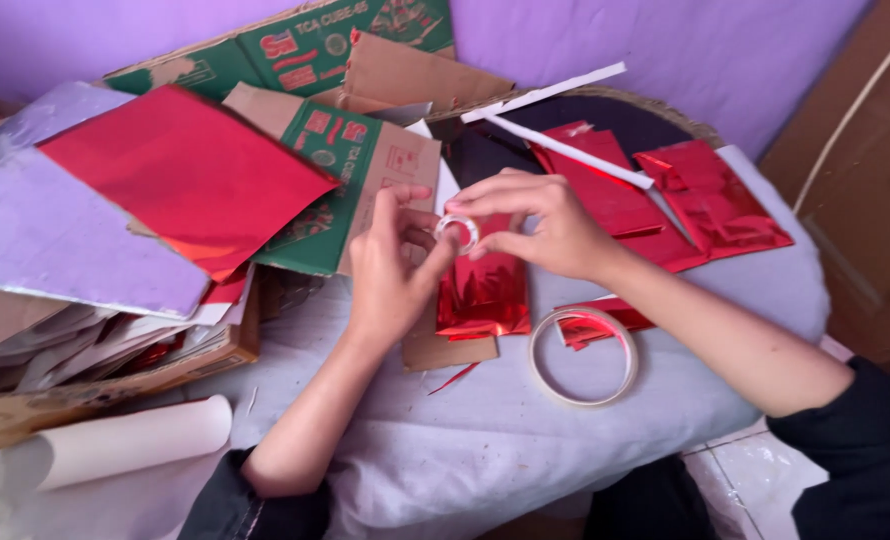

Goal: Assembling small red metallic pouches for keychains by cutting, taping, and folding paper.

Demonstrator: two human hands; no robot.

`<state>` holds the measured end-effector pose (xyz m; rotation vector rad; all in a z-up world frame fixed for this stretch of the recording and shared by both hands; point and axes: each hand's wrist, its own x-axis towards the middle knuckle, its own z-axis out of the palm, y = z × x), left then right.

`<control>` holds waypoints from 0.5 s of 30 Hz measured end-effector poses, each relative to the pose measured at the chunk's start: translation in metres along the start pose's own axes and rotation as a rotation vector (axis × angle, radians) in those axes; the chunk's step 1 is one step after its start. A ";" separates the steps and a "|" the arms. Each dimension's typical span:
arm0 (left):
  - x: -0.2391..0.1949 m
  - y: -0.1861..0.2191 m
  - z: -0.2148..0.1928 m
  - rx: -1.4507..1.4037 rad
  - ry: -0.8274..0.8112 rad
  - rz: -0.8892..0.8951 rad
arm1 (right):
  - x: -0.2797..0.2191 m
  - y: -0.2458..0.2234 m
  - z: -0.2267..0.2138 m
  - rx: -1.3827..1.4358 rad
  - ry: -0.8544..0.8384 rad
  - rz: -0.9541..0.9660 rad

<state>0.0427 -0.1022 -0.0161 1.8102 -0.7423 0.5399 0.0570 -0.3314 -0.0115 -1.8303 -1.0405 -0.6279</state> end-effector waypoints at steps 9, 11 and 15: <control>0.001 -0.006 0.002 -0.047 0.001 -0.075 | -0.007 0.017 0.002 -0.033 0.102 0.039; 0.000 -0.009 0.002 -0.058 0.011 -0.082 | -0.009 0.013 0.003 -0.018 0.108 0.061; 0.000 -0.013 0.002 -0.067 0.019 -0.130 | -0.009 0.009 0.009 0.026 0.149 0.127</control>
